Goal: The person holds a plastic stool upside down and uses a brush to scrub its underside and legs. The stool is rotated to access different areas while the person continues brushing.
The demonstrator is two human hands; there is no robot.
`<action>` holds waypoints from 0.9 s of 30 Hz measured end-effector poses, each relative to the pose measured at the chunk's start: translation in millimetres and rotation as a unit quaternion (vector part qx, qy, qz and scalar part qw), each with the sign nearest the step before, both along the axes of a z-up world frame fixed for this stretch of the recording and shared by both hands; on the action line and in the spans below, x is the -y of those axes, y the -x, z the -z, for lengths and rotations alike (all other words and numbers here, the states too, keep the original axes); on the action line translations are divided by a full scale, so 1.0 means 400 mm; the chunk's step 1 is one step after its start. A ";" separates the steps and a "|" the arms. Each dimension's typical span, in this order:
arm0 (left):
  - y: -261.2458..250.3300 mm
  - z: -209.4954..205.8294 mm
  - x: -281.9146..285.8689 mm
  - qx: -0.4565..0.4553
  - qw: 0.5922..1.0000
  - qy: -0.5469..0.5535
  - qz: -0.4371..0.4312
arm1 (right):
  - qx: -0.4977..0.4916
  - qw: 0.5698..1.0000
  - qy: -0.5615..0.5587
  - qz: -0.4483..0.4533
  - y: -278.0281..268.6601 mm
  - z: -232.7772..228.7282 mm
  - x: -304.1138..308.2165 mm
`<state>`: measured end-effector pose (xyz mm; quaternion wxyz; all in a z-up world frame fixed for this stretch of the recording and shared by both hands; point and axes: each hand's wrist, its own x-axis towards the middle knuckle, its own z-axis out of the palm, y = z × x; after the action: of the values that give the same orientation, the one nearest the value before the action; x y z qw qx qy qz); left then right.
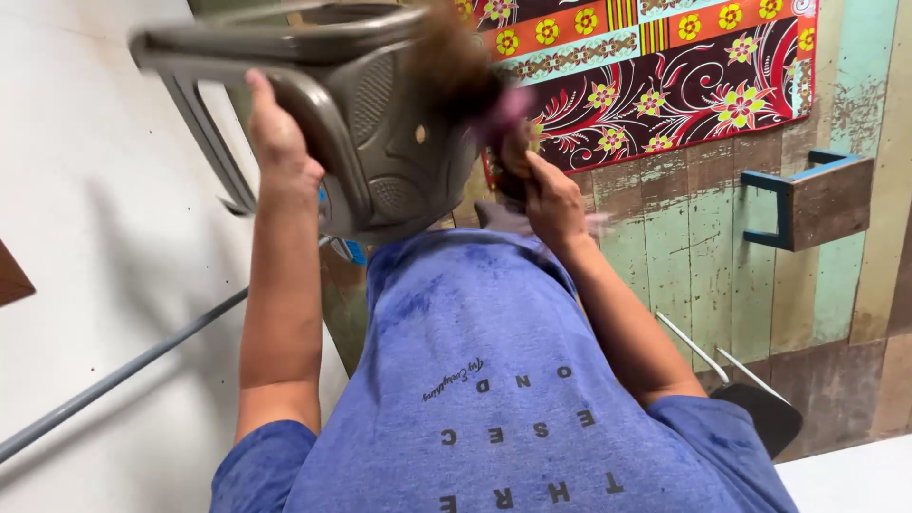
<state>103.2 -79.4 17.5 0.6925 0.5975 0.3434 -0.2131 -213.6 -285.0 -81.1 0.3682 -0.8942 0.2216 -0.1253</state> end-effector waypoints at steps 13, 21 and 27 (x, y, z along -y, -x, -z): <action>0.074 -0.036 -0.004 -0.016 0.985 0.160 -0.070 | 0.010 0.988 0.132 -0.075 0.060 0.064 -0.029; 0.112 0.001 -0.071 0.044 0.988 0.141 0.048 | 0.049 0.996 0.066 0.019 -0.025 -0.018 0.042; 0.153 -0.014 -0.155 0.035 0.988 0.134 0.062 | 0.077 0.988 0.132 -0.003 -0.032 -0.073 0.117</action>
<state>42.1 -17.5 22.9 0.7632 0.5265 0.2497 -0.2791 -201.0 -331.7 -52.0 0.2632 -0.9234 0.1712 -0.2210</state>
